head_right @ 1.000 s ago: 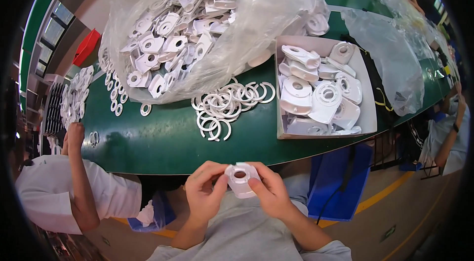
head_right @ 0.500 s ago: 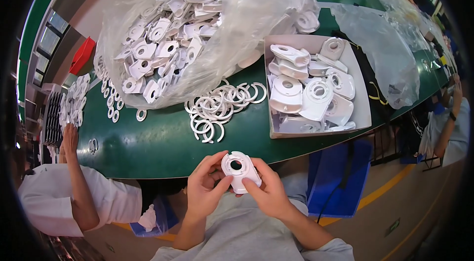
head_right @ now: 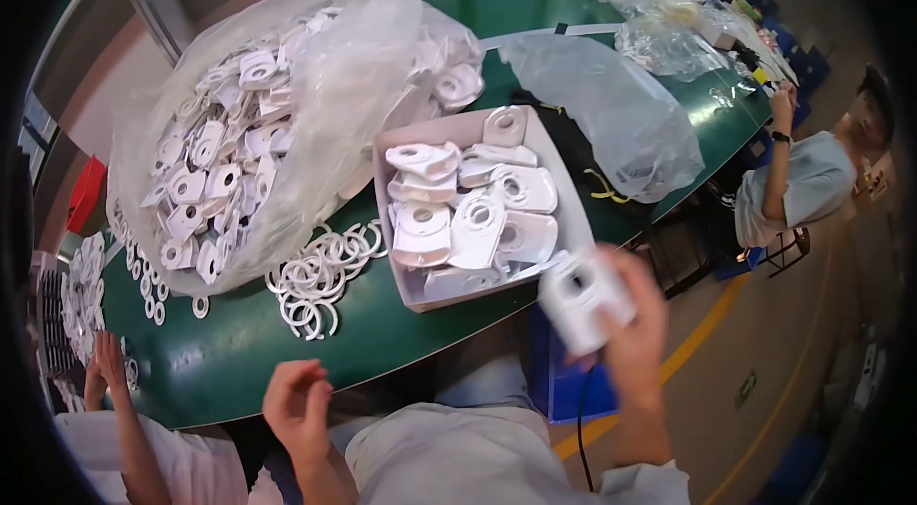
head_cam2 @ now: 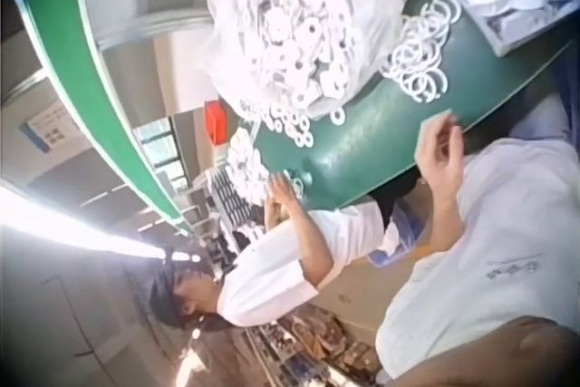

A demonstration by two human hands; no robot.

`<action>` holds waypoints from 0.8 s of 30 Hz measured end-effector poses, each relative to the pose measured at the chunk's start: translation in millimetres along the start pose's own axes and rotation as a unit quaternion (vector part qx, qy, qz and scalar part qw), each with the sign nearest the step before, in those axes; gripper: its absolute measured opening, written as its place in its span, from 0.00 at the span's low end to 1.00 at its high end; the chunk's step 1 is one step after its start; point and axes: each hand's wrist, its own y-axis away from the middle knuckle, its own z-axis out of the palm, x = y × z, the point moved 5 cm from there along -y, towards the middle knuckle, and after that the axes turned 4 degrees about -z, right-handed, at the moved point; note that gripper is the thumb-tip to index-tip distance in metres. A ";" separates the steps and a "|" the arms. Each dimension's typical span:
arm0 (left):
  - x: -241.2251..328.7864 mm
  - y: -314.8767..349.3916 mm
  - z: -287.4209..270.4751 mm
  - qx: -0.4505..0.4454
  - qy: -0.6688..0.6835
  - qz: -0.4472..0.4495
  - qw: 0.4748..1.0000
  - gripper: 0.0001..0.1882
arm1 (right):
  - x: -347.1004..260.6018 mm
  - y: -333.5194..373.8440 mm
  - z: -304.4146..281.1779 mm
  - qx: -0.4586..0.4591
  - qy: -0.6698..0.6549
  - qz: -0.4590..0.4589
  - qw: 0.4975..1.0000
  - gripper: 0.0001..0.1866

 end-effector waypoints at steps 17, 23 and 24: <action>0.6 0.3 -22.3 0.016 -0.077 -0.059 0.995 0.10 | -51.3 -183.3 -100.7 0.036 0.512 -0.105 0.852 0.16; 0.0 -46.8 -22.6 0.056 -0.080 -0.022 0.995 0.09 | -82.1 -106.9 12.7 -0.146 0.236 -0.082 0.957 0.16; 4.0 -59.8 -19.3 0.041 -0.104 0.011 0.994 0.09 | -73.1 -108.9 40.7 -0.207 0.284 -0.130 0.927 0.17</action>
